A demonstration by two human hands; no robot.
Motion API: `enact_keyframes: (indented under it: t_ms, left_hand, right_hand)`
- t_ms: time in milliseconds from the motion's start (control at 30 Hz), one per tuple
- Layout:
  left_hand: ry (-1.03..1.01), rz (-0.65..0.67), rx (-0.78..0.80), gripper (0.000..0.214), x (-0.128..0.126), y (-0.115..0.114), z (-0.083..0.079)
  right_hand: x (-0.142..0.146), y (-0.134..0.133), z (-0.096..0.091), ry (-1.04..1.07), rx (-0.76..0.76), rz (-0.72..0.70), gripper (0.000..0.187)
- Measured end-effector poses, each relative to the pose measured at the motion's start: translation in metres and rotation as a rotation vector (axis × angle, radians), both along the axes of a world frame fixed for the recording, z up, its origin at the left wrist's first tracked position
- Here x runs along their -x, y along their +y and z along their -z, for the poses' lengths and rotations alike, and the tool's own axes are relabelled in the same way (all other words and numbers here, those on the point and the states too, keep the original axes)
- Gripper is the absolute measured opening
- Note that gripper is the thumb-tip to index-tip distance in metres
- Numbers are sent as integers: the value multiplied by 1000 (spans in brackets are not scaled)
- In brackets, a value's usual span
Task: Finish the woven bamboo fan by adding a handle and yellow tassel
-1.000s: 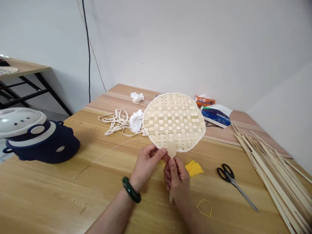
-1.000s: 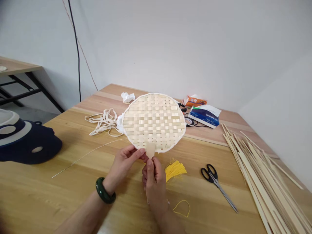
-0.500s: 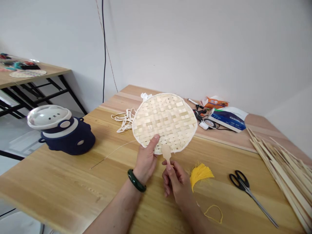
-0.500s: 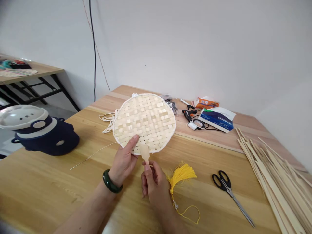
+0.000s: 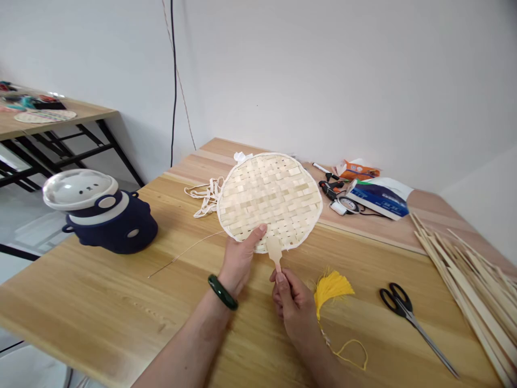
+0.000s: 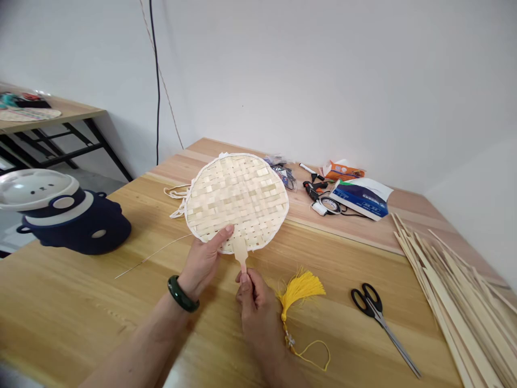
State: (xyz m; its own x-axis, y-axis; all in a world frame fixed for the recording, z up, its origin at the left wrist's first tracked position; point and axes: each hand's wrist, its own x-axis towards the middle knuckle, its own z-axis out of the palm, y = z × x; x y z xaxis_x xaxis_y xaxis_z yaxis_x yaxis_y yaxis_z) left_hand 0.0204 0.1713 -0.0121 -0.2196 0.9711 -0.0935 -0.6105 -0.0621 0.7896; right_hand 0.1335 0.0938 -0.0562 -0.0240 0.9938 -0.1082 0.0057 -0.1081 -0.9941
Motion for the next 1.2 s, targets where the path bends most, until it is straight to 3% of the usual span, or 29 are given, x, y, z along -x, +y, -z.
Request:
enact_keyframes:
  t_ms: [100,400,633,733,900,1100,1200]
  left_hand:
    - [-2,35,-4,71,1,1,-1]
    - [22,63,-37,67,4,1,1]
    - [109,26,14,49,5,1,0]
    - [10,154,8,38,6,0,-5]
    - [-216,387,-90,49,0,-5,-7]
    - [-120,594,-60,42,-14,-15,14]
    - [20,666,-1,45,-18,-20,14]
  right_hand:
    - [1,1,1,93,84,-24,42]
    - [-1,4,-4,49,50,-13,44]
    - [1,7,-6,116,114,-5,47]
    - [2,7,0,143,70,23,44]
    - [-2,11,6,170,-38,122,45]
    - [-10,22,2,225,-80,250,54]
    - [-13,26,0,225,-115,303,54]
